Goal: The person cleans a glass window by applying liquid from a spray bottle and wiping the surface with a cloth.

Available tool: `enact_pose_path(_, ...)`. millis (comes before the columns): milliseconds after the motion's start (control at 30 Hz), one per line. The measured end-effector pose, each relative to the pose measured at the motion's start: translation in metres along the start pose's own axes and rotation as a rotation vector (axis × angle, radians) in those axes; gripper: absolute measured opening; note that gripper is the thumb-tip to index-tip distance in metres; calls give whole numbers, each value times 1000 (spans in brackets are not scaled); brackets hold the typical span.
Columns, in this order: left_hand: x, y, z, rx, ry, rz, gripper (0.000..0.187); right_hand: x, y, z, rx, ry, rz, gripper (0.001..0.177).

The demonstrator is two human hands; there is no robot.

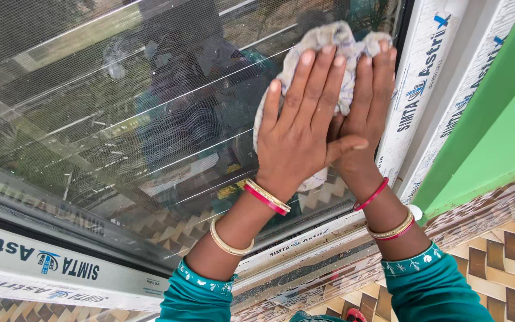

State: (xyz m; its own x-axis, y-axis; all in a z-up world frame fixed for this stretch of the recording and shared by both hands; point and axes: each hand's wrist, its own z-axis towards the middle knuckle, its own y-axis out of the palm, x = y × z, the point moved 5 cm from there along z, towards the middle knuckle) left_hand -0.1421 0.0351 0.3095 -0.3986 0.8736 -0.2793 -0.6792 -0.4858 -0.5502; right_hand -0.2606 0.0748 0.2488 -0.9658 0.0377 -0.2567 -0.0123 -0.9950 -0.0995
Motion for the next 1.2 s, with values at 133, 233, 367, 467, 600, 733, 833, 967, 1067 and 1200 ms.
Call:
enact_pose_path(133,-2,-10,23,-20,-5,-17,99,-7,-7,18,-2,-10,16,59)
enact_pose_path(233,2,4,2,-42,21,-27,99,-4,-5,-7,-12,18,5,61)
enact_pose_path(367,21,38,-51,-86,123,36,97,13,3,-74,3,61,-77,59)
enact_pose_path(467,40,69,-99,-100,153,84,95,29,3,-144,-33,87,-73,59)
enact_pose_path(600,66,108,-168,-148,205,84,95,44,7,-237,-135,204,-104,62)
enact_pose_path(733,84,139,-227,-254,221,45,93,40,-1,-295,-222,274,-1,68)
enact_pose_path(833,88,149,-241,-269,202,26,93,38,1,-307,-236,312,29,73)
enact_pose_path(967,84,131,-219,-214,157,15,92,41,5,-282,-206,307,98,69)
enact_pose_path(1067,68,110,-173,-113,79,27,91,45,8,-226,-127,206,10,62)
enact_pose_path(1200,49,87,-125,-92,9,-12,95,42,8,-156,-106,160,27,61)
